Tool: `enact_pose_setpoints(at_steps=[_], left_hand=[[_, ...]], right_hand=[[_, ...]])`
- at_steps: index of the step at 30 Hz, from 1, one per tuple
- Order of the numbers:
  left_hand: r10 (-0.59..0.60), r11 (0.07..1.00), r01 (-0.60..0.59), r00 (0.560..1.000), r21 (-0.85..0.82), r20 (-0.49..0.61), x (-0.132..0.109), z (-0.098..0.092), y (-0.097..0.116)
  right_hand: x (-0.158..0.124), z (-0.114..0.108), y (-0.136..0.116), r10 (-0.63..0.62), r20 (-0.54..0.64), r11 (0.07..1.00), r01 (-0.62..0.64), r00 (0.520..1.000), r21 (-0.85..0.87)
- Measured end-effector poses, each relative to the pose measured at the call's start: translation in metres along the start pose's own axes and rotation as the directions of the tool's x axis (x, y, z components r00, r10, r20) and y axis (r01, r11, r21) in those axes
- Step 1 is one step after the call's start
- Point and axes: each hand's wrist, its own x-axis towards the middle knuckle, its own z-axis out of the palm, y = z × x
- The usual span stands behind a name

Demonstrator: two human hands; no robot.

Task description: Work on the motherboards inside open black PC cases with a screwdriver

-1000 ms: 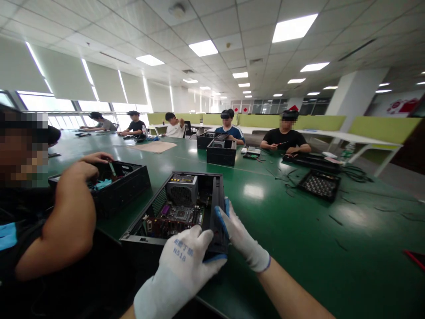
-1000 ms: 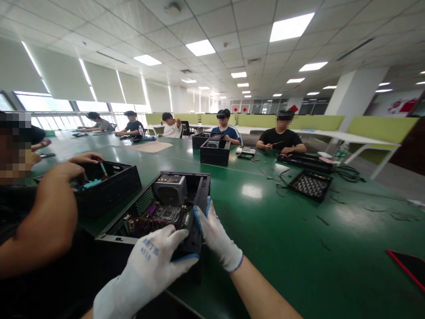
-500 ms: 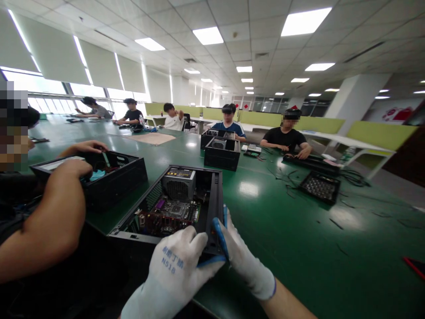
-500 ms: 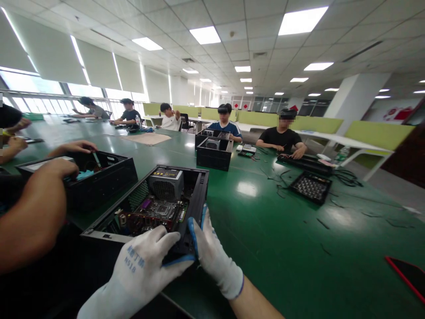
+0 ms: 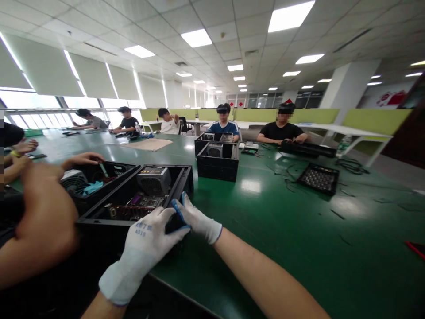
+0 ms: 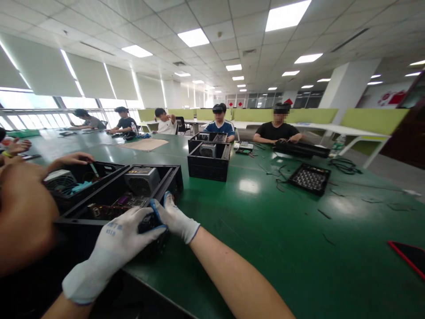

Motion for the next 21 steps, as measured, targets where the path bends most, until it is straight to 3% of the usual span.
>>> enact_pose_setpoints(at_steps=[4,8,12,16,21], left_hand=[[-0.119,0.986,0.121,0.993,0.112,-0.030,0.012,0.006,0.006],[-0.179,0.971,0.179,0.984,0.156,-0.015,0.018,0.004,0.010],[-0.215,0.959,0.215,0.976,0.184,-0.017,0.020,0.002,0.015],[-0.235,0.955,0.233,0.972,0.181,-0.011,0.022,0.005,0.015],[-0.234,0.958,0.239,0.971,0.157,-0.048,0.023,0.007,0.012]], right_hand=[[0.012,-0.020,0.005,0.037,0.050,0.989,-0.029,0.998,-0.143],[0.010,-0.060,0.025,0.153,-0.009,0.927,-0.147,0.988,-0.344],[0.030,-0.116,0.056,0.255,-0.188,0.754,-0.317,0.949,-0.575],[0.067,-0.171,0.078,0.231,-0.339,0.543,-0.410,0.912,-0.732],[0.096,-0.203,0.089,0.224,-0.369,0.348,-0.428,0.902,-0.834]])
